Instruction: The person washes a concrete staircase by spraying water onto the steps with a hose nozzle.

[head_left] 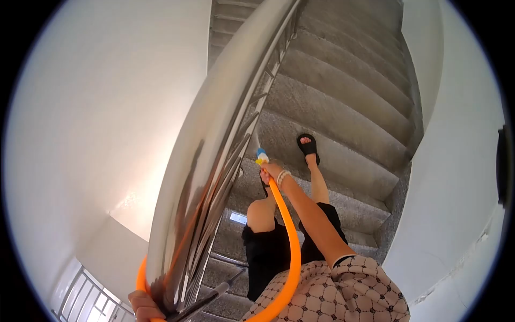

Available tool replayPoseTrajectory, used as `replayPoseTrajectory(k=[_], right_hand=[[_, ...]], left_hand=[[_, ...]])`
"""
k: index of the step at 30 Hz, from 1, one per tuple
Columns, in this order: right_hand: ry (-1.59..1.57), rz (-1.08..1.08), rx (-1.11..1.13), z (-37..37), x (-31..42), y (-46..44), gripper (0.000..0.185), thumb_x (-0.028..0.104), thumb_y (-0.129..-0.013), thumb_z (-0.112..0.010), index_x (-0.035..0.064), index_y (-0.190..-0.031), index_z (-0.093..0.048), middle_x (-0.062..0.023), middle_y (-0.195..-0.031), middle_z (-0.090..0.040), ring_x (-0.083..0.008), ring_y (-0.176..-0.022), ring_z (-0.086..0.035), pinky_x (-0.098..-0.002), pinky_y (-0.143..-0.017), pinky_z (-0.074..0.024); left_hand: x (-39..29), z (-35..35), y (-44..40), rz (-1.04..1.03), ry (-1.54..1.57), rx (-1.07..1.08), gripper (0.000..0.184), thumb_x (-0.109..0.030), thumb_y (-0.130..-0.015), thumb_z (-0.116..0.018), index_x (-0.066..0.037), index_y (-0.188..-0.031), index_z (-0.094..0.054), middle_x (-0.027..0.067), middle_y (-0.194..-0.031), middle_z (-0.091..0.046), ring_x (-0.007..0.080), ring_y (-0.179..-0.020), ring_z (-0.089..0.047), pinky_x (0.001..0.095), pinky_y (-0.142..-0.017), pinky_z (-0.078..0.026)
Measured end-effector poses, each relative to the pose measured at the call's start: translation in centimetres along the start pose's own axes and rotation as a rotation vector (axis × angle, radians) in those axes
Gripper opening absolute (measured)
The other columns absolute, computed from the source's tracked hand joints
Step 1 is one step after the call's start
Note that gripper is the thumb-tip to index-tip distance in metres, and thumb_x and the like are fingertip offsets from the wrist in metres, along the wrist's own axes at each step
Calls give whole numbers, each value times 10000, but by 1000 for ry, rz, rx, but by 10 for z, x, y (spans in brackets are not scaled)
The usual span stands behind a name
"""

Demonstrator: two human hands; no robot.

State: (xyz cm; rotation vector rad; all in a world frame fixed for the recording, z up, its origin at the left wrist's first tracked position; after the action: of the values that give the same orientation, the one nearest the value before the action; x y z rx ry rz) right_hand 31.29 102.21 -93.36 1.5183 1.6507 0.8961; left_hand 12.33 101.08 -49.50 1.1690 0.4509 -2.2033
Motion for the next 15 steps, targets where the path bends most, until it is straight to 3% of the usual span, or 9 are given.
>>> replayPoseTrajectory(k=[2,7,9,13,15], right_hand=[[37,-106,-120,0,-1,0,206,235,-809,-452,96,-665,-404,20,-485,-378,-33,-340,-323,-154,-313,-275],[-75,-142,-130,-2,-8,-5,191,224,-807,-448,92,-678,-401,25,-489,-376,-36,-345,-326,-164,-312,-279],[-40,-99,-35,-3,-4,-7,218,202,-799,-429,89,-618,-384,1,-480,-361,-71,-360,-334,-204,-327,-294],[-86,-64,-87,-8,10,-7,233,203,-802,-420,86,-605,-379,1,-459,-353,-77,-352,-330,-208,-326,-294],[-118,35,-67,-5,5,-1,190,210,-813,-430,82,-682,-379,15,-506,-363,-46,-344,-305,-181,-322,-281]], left_hand=[[-2,-3,-7,9,-11,-5,247,-241,-721,-389,-42,-585,-336,62,-585,-306,174,-585,-304,420,-724,-308],[-1,-5,-4,8,-6,-22,255,-250,-716,-390,-45,-580,-326,62,-585,-305,172,-590,-299,397,-697,-301],[-1,-5,-1,9,-4,-30,258,-254,-714,-391,-46,-579,-322,62,-585,-304,171,-592,-297,388,-686,-297],[3,-4,-1,17,9,-47,264,-261,-711,-392,-48,-575,-314,62,-586,-302,169,-596,-293,370,-664,-291],[3,0,11,7,18,-48,267,-264,-709,-393,-49,-573,-310,62,-586,-302,168,-598,-291,361,-654,-288]])
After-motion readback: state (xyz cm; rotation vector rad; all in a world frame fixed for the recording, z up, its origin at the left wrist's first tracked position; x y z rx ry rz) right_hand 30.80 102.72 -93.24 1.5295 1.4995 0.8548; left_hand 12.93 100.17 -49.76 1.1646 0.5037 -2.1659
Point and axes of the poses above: each hand's wrist, its own y-axis away from the middle knuckle, its own z-axis out of the back of the hand, x = y × z, the point moved 2 cm from there along -y, towards the middle knuckle
